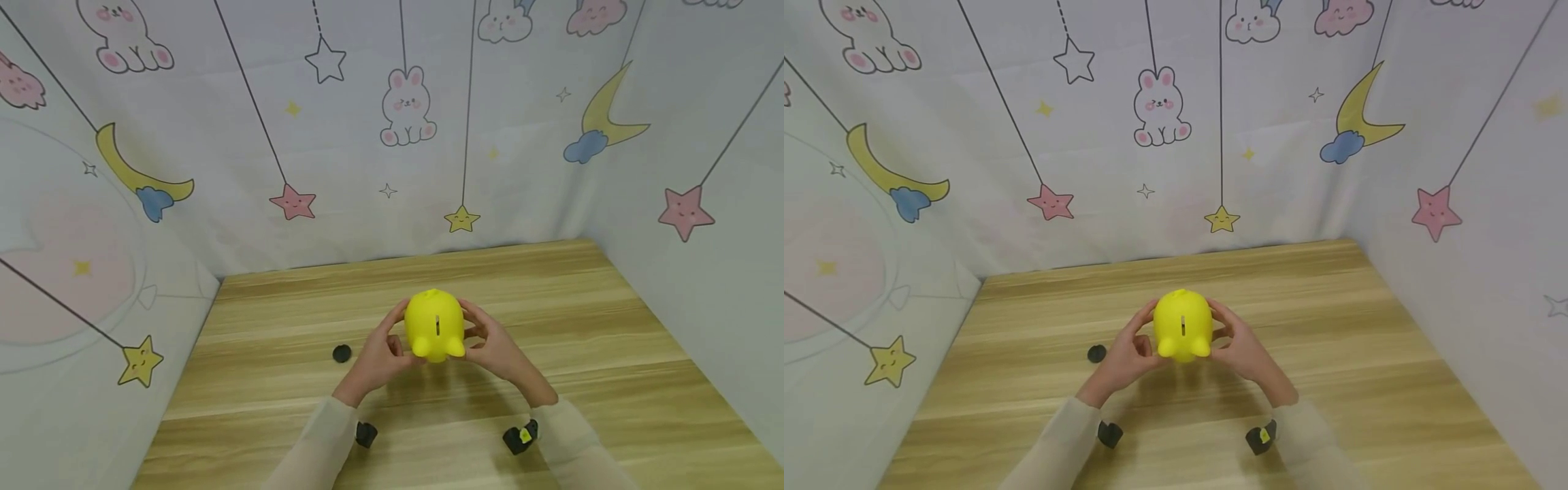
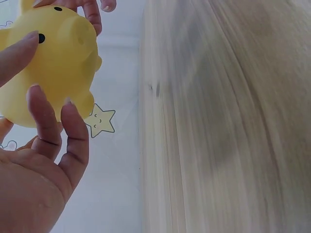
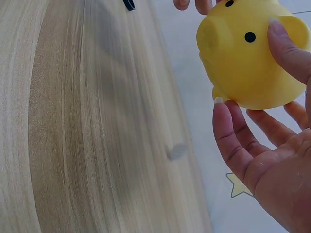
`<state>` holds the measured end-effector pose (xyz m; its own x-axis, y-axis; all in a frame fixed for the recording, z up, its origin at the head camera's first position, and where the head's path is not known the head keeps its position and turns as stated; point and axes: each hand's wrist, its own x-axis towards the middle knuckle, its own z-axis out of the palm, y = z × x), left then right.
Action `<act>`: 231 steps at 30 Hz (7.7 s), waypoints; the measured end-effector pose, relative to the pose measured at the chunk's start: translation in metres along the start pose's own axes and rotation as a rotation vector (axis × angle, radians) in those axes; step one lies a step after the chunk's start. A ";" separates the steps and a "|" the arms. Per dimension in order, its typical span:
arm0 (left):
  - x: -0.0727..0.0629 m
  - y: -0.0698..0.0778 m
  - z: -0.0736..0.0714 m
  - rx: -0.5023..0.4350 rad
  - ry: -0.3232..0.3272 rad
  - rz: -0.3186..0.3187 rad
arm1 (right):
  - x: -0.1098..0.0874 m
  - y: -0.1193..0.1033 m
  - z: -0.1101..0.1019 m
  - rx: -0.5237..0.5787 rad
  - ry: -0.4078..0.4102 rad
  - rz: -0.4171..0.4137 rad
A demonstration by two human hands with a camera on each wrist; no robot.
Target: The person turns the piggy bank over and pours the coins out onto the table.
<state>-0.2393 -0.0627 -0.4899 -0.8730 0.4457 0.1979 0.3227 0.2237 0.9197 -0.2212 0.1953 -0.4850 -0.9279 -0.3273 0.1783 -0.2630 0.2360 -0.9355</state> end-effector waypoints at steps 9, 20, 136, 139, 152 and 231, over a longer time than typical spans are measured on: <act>0.000 0.002 -0.001 0.055 -0.053 -0.161 | -0.001 -0.004 -0.003 0.000 -0.033 0.156; 0.003 0.007 0.008 0.124 -0.088 -0.401 | 0.007 -0.010 0.012 -0.122 0.002 0.433; -0.002 0.016 -0.001 0.230 -0.035 -0.356 | -0.006 -0.008 0.003 0.059 -0.086 0.264; -0.002 0.013 -0.004 0.157 -0.073 -0.309 | -0.005 -0.009 -0.003 0.055 -0.090 0.254; -0.004 0.008 -0.016 -0.055 -0.175 -0.204 | -0.009 -0.008 -0.015 0.022 -0.125 0.178; -0.004 0.004 -0.004 -0.281 -0.099 -0.052 | -0.013 -0.009 0.000 0.204 -0.107 -0.015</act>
<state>-0.2359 -0.0670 -0.4854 -0.8416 0.5251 0.1265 0.1526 0.0065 0.9883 -0.2072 0.1973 -0.4793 -0.8883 -0.4271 0.1691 -0.2074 0.0444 -0.9773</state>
